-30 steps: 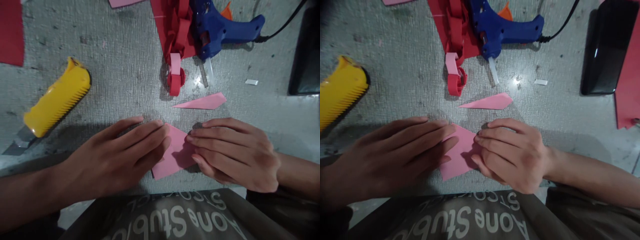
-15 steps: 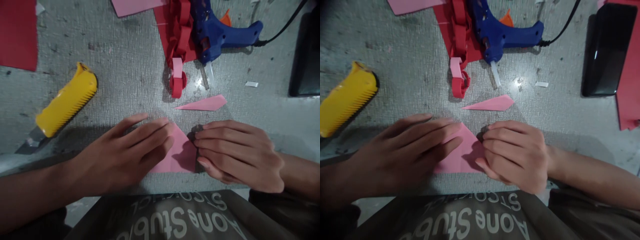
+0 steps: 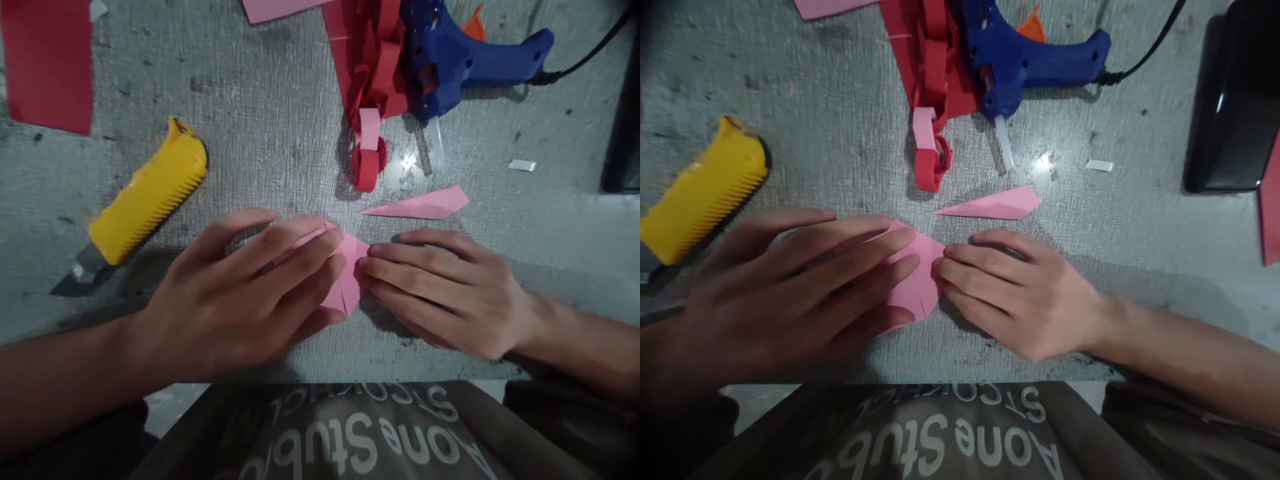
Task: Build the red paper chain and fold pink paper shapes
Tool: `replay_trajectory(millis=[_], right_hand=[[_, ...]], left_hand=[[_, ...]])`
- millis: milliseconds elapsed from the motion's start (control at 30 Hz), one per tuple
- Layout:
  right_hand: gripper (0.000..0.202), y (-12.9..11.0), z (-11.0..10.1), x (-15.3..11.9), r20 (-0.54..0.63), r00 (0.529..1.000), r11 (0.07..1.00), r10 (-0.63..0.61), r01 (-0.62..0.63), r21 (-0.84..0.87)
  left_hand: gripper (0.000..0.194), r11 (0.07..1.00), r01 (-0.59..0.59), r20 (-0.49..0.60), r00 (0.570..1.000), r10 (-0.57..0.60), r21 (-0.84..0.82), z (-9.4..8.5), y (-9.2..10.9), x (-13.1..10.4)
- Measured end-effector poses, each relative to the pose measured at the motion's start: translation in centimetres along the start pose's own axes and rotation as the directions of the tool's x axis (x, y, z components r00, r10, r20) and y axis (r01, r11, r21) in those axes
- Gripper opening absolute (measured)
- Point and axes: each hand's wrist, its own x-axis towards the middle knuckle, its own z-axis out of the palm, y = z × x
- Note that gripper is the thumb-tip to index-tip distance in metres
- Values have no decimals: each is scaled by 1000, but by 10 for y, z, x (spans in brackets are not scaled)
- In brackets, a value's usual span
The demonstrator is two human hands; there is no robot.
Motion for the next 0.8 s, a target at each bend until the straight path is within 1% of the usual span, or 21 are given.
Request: replay_trajectory(millis=[33,67,133,233,333,467,533,667,800], right_hand=[[12,0,0,0,2,1000,1000,-4,4,-15],[11,-1,-1,0,3,1000,1000,-9,9,-24],[11,-2,-1,1,5,1000,999,-9,9,-35],[13,-2,0,1,14,1000,999,-7,7,-31],[17,-2,1,1,17,1000,999,-13,13,-30],[16,-3,0,2,2,1000,1000,-13,13,-20],[17,-3,-2,2,5,1000,1000,-3,3,-9],[9,-4,-4,3,-4,1000,1000,-8,8,15],[19,-2,-5,5,14,1000,999,-20,19,29]], left_hand=[[45,1000,-12,-14,1000,12,3,-1,2,-1],[46,1000,-28,-34,999,28,-3,0,4,-3],[38,997,-67,-61,996,64,-48,1,8,-6],[30,989,-115,-56,992,110,-94,6,14,-8],[24,991,-91,-43,995,87,-98,7,15,-6],[12,994,-61,-48,997,57,-91,5,14,-5],[11,995,-63,-48,997,60,-80,4,14,-8],[18,993,-90,-76,994,85,-71,2,15,-14],[14,989,-102,-78,993,94,-104,0,13,-12]])
